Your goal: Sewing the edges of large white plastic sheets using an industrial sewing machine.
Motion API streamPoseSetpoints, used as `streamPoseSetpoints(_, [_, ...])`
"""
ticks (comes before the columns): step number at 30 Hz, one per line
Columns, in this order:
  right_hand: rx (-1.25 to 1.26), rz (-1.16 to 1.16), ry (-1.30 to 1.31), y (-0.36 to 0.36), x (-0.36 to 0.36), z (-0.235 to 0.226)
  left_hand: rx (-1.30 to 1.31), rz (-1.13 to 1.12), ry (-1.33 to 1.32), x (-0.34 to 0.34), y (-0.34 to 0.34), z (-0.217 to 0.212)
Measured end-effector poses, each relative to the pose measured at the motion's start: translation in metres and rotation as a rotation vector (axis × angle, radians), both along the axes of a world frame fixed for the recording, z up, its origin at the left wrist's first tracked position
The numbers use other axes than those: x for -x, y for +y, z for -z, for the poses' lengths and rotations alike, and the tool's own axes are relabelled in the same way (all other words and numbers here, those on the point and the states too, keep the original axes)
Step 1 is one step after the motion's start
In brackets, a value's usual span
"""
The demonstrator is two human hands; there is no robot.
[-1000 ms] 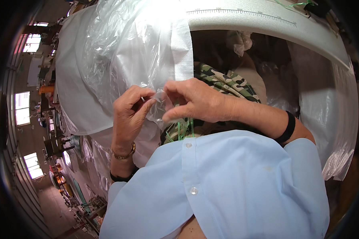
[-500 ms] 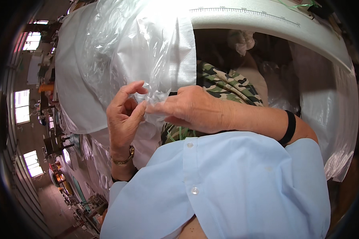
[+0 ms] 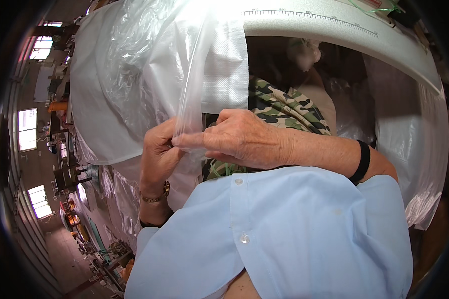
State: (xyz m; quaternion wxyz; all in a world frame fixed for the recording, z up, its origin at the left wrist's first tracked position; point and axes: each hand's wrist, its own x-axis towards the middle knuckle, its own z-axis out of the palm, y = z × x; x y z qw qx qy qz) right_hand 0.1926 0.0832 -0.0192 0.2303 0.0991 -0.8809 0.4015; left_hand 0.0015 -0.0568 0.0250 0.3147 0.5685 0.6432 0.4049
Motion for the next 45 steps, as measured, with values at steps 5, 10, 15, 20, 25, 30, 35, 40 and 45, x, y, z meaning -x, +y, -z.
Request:
streamPoseSetpoints(5, [0.004, 0.024, 0.119, 0.005, 0.002, 0.005, -0.105, -0.133, 0.344, -0.008, -0.001, -0.026])
streamPoseSetpoints(10, [-0.012, 0.116, 0.149, 0.010, 0.007, 0.003, -0.311, -0.288, 0.166, -0.008, -0.022, -0.031])
streamPoseSetpoints(15, [-0.039, 0.166, 0.284, 0.012, 0.012, -0.002, -0.117, -0.244, 0.500, -0.042, -0.020, -0.063])
streamPoseSetpoints(20, [-0.053, 0.149, 0.223, 0.014, 0.011, 0.001, -0.228, 0.062, 0.543, -0.053, -0.020, -0.083])
streamPoseSetpoints(25, [-0.105, 0.134, 0.278, 0.012, 0.012, -0.001, -0.301, -0.061, 0.747, -0.059, -0.005, -0.063])
streamPoseSetpoints(30, [-0.241, 0.181, 0.236, 0.022, 0.016, 0.005, -0.236, -0.007, 0.747, -0.047, 0.005, -0.048])
streamPoseSetpoints(35, [-0.383, 0.391, 0.360, 0.056, 0.034, 0.010, -0.260, -0.073, 0.593, -0.040, -0.001, -0.034])
streamPoseSetpoints(40, [-0.479, 0.629, 0.445, 0.073, 0.038, 0.011, -0.330, 0.059, 0.642, -0.028, 0.003, 0.010])
streamPoseSetpoints(45, [0.307, 0.900, 0.007, 0.055, -0.001, 0.034, -0.399, -0.009, 0.553, -0.028, 0.005, 0.058])
